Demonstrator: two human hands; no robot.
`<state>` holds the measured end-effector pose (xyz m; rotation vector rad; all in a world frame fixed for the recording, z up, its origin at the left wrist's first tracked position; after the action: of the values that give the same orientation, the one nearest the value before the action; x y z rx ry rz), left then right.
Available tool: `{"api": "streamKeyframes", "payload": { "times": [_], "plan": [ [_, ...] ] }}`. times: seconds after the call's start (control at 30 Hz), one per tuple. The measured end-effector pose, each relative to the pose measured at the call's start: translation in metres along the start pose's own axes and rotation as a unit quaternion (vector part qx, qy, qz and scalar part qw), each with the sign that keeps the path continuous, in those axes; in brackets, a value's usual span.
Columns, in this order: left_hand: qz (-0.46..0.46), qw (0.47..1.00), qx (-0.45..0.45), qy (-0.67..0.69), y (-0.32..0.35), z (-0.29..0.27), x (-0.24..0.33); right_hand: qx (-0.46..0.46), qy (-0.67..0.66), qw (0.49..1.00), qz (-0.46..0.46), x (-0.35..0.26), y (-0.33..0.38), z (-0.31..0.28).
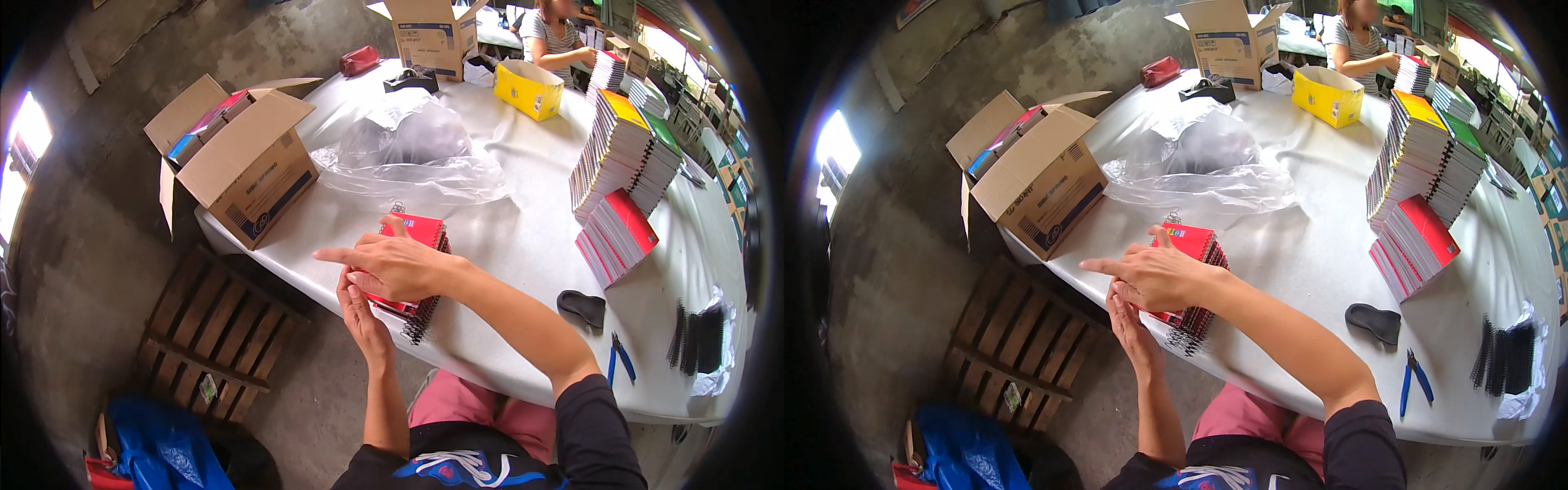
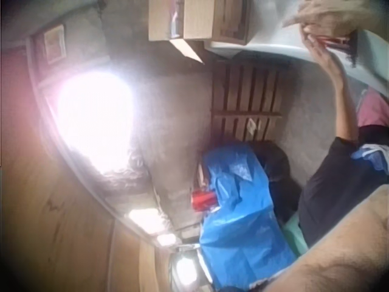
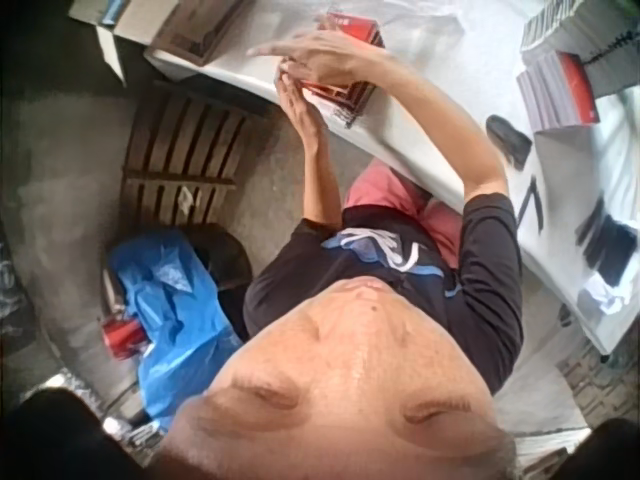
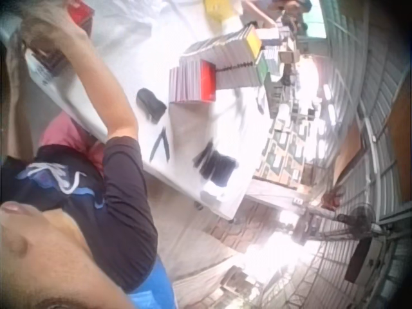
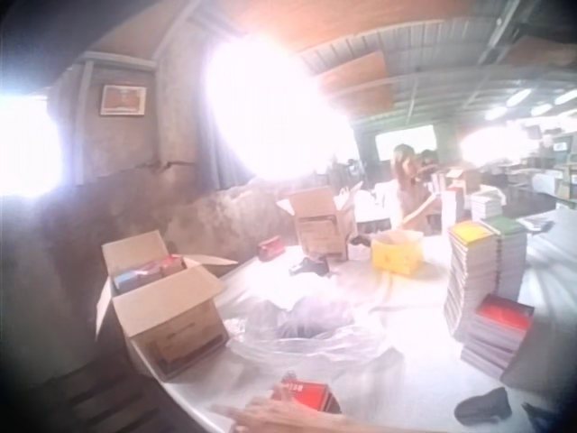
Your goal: The person inserts a spiral binder into notebook pages and covers, uses a pair of pliers to cut or crimp the wire ends, and then places the completed notebook onto a stack on the table.
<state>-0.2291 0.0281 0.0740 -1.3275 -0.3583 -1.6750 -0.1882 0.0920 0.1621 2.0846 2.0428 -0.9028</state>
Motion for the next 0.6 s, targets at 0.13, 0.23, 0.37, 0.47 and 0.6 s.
{"api": "streamKeyframes", "payload": {
  "times": [0.13, 0.23, 0.37, 0.47, 0.6],
  "plan": [
    [0.042, 0.991, -0.013, -0.127, -0.002, 0.007, 0.004, 0.204, 0.055, 0.973, 0.090, 0.042, 0.037, -0.046],
    [0.056, 0.990, 0.023, -0.128, 0.002, 0.012, 0.000, 0.269, -0.093, 0.934, 0.216, 0.102, 0.065, -0.047],
    [0.107, 0.988, 0.056, -0.101, 0.006, 0.010, -0.013, 0.319, -0.153, 0.900, 0.254, 0.103, 0.071, -0.010],
    [0.107, 0.982, 0.061, -0.142, 0.004, 0.008, -0.014, 0.365, -0.151, 0.861, 0.320, 0.099, 0.080, -0.013],
    [0.120, 0.979, 0.063, -0.153, 0.003, 0.010, -0.019, 0.352, -0.089, 0.852, 0.376, 0.088, 0.085, -0.014]
  ]
}}
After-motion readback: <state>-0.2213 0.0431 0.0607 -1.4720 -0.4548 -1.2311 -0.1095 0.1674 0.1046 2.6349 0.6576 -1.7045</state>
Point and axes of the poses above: each hand's wrist, its own y-axis away from the middle knuckle, its own z-axis out of the palm, x = y × z, the point moved 9 cm from there along -y, towards the middle knuckle, and after that the axes turned 3 degrees about -y, right-handed, at the moved point
